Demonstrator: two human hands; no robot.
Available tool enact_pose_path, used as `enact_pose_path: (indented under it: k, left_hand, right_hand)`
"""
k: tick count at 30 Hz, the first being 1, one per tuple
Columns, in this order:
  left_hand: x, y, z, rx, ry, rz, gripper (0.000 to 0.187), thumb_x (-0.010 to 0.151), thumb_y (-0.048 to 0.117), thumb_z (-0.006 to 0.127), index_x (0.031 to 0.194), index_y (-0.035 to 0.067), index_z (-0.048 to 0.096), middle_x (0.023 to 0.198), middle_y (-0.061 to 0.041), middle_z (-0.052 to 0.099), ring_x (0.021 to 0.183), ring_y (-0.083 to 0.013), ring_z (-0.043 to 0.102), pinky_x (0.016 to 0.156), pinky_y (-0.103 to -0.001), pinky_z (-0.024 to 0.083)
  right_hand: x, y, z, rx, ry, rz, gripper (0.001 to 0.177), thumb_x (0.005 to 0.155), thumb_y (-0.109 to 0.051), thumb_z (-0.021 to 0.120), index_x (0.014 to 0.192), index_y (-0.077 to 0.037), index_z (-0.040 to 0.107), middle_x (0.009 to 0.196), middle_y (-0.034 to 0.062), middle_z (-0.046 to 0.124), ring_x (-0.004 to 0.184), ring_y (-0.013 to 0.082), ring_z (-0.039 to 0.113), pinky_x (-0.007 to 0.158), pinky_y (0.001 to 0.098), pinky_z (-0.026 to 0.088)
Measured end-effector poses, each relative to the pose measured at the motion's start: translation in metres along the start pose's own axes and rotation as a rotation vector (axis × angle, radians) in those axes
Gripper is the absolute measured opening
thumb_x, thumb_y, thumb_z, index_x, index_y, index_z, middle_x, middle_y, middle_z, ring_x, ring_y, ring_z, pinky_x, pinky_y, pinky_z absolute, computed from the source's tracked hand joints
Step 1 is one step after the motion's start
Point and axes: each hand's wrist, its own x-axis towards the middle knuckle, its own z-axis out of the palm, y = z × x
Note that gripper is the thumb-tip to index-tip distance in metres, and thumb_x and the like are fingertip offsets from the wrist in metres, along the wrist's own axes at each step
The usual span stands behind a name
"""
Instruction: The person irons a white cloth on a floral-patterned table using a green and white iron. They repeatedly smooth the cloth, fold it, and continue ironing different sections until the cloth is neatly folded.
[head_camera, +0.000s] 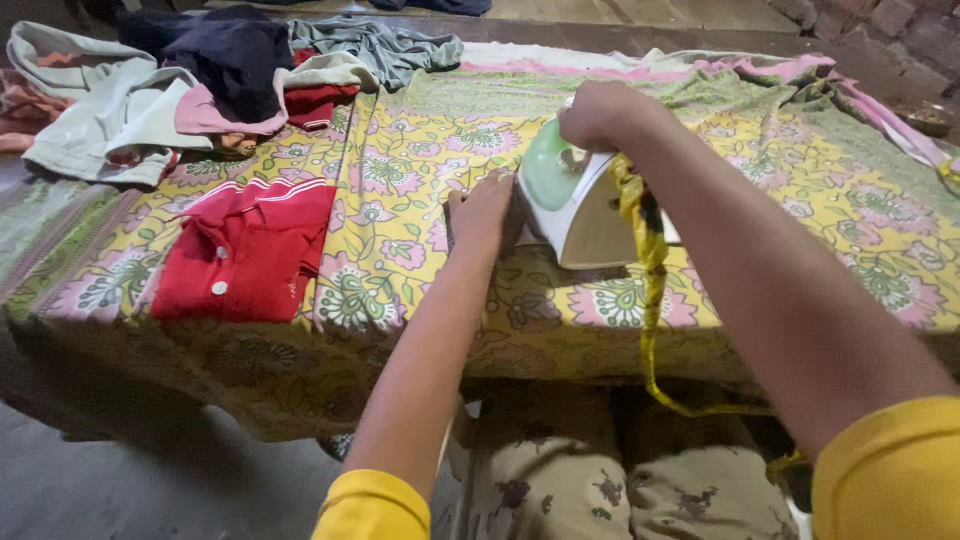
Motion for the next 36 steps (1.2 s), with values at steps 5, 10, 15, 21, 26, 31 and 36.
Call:
enact_pose_path:
  k: [5,10,15,21,26,31,36]
  left_hand:
    - [-0.005,0.020,-0.036,-0.091,-0.223,-0.184,0.058,0.088,0.019,0.054,0.145,0.021,0.051,0.160,-0.001,0.042,0.143,-0.0137,0.044,0.110,-0.055,0.031]
    - [-0.006,0.030,-0.059,-0.095,-0.218,-0.186,0.059,0.089,0.016,0.051,0.148,0.022,0.050,0.162,-0.002,0.040,0.144,-0.0142,0.043,0.111,-0.053,0.028]
    - [-0.012,0.031,-0.056,-0.066,-0.248,-0.190,0.061,0.090,0.014,0.049,0.150,0.023,0.047,0.161,-0.001,0.039,0.144,-0.0158,0.041,0.115,-0.056,0.022]
    - [-0.012,0.031,-0.062,-0.088,-0.241,-0.181,0.060,0.091,0.015,0.048,0.150,0.024,0.047,0.163,-0.002,0.038,0.145,-0.0152,0.042,0.114,-0.053,0.026]
    - [-0.011,0.029,-0.061,-0.089,-0.254,-0.165,0.061,0.092,0.016,0.048,0.152,0.024,0.045,0.163,-0.004,0.036,0.146,-0.0191,0.040,0.117,-0.058,0.019]
    - [-0.009,0.024,-0.055,-0.094,-0.240,-0.155,0.053,0.096,0.020,0.046,0.150,0.023,0.048,0.162,-0.004,0.039,0.146,-0.0195,0.040,0.116,-0.060,0.021]
    - [-0.013,0.023,-0.048,-0.088,-0.199,-0.122,0.046,0.102,0.026,0.043,0.147,0.020,0.052,0.160,-0.005,0.043,0.143,-0.0203,0.045,0.114,-0.061,0.024]
  right_hand:
    - [0.019,0.028,0.013,-0.034,-0.005,-0.010,0.053,0.106,-0.042,0.048,0.124,0.003,0.070,0.127,0.0275,0.067,0.116,0.0448,0.065,0.101,0.0515,0.049]
    - [0.029,0.051,0.012,-0.384,-0.041,-0.179,0.043,0.105,-0.029,0.044,0.127,-0.006,0.073,0.128,0.0240,0.070,0.114,0.0444,0.068,0.099,0.0529,0.053]
    - [0.020,0.093,0.019,-0.187,-0.034,0.021,0.048,0.108,-0.035,0.044,0.126,0.000,0.071,0.126,0.0268,0.070,0.115,0.0446,0.067,0.100,0.0523,0.051]
    - [0.025,0.131,0.023,-0.279,0.011,-0.037,0.057,0.110,-0.042,0.040,0.117,0.003,0.074,0.118,0.0280,0.071,0.108,0.0476,0.068,0.097,0.0542,0.052]
    - [0.021,0.202,0.028,-0.144,-0.044,0.193,0.058,0.105,-0.046,0.048,0.113,0.003,0.078,0.113,0.0245,0.076,0.107,0.0428,0.072,0.097,0.0537,0.054]
    - [-0.008,0.303,0.013,-0.307,0.019,0.196,0.055,0.106,-0.046,0.049,0.113,-0.002,0.080,0.109,0.0239,0.080,0.098,0.0409,0.077,0.093,0.0513,0.059]
    - [-0.058,0.360,0.012,-0.442,0.071,0.399,0.043,0.096,-0.039,0.060,0.120,-0.009,0.079,0.107,0.0216,0.076,0.094,0.0395,0.076,0.082,0.0542,0.064]
